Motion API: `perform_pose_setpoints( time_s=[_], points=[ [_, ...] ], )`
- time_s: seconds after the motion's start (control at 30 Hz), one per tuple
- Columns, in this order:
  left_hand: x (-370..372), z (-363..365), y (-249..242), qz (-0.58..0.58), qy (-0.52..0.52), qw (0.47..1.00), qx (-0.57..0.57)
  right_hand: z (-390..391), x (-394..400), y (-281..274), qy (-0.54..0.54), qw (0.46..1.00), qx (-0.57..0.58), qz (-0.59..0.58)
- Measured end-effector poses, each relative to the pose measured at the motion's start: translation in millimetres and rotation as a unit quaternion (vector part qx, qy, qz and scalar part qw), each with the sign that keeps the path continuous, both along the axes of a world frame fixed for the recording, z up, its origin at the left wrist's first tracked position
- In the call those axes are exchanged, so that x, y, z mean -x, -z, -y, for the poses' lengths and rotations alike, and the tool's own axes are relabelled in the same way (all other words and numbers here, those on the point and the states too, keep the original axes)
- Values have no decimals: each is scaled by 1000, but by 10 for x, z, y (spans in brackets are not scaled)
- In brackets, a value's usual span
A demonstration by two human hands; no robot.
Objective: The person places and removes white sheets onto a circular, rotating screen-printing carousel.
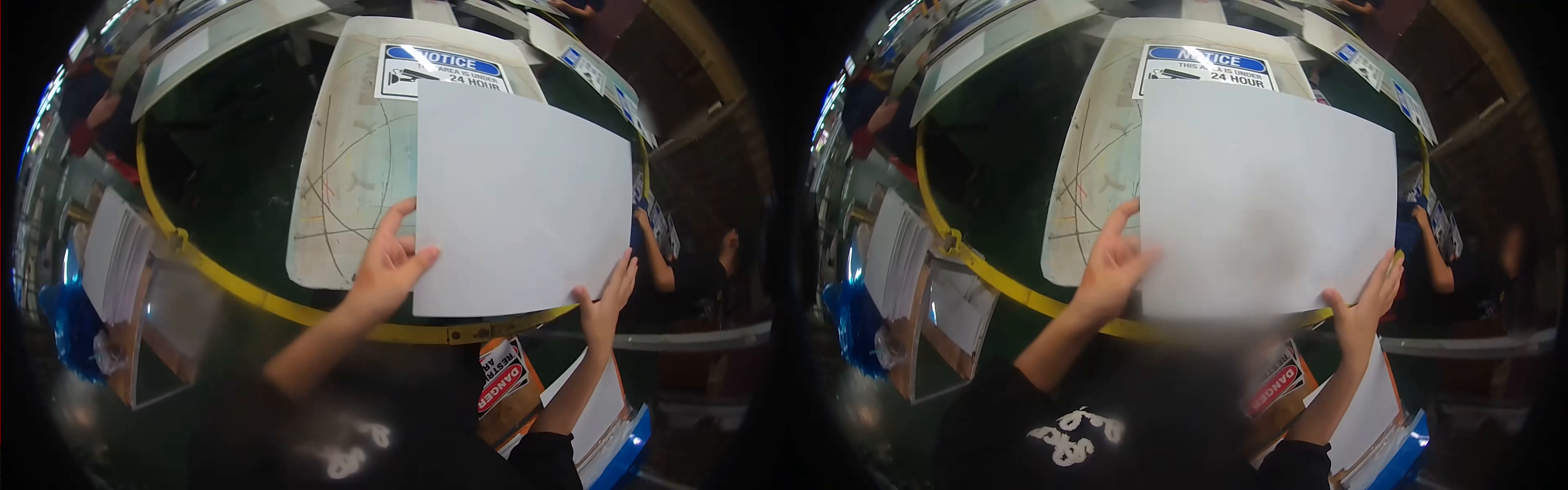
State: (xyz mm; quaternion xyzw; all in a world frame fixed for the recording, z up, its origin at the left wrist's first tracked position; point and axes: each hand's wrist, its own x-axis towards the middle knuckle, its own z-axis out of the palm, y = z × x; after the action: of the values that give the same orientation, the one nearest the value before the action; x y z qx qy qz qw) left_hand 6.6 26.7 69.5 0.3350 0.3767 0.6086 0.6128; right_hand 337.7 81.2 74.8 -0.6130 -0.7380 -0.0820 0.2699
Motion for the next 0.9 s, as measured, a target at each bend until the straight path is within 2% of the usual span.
perform_pose_setpoints(
  time_s=[0.1, 0.13, 0.2, 0.27, 0.3, 0.4, 0.43, 0.5, 0.6, 0.9],
  points=[
    [264, -300, 261, -12, -13, 1000, -3, -565, -88, 228, -33, 961, 154, -228],
    [379, -394, 305, -52, -40, 998, -26, -771, -18, 371, -9, 901, 218, -374],
    [568, -614, 357, -132, -93, 984, -75, -1004, 192, 535, -42, 913, 202, -352],
    [879, -794, 440, -310, -94, 944, -62, -1117, 564, 526, -6, 957, 130, -261],
    [1034, -878, 506, -395, -91, 913, -51, -1183, 702, 535, 11, 972, 94, -214],
    [1471, -1160, 821, -610, -108, 781, -79, -1530, 838, 770, -35, 974, 86, -206],
    [1562, -1208, 873, -641, -96, 758, -75, -1509, 953, 689, -49, 972, 108, -202],
    [1673, -1259, 952, -699, -72, 708, -67, -1590, 1015, 700, -60, 976, 121, -170],
    [1694, -1264, 1032, -727, -82, 681, -36, -1692, 1052, 785, -55, 982, 103, -146],
    [1759, -1318, 1015, -744, -43, 666, -5, -1717, 1071, 858, -28, 981, 151, -119]
  ],
)
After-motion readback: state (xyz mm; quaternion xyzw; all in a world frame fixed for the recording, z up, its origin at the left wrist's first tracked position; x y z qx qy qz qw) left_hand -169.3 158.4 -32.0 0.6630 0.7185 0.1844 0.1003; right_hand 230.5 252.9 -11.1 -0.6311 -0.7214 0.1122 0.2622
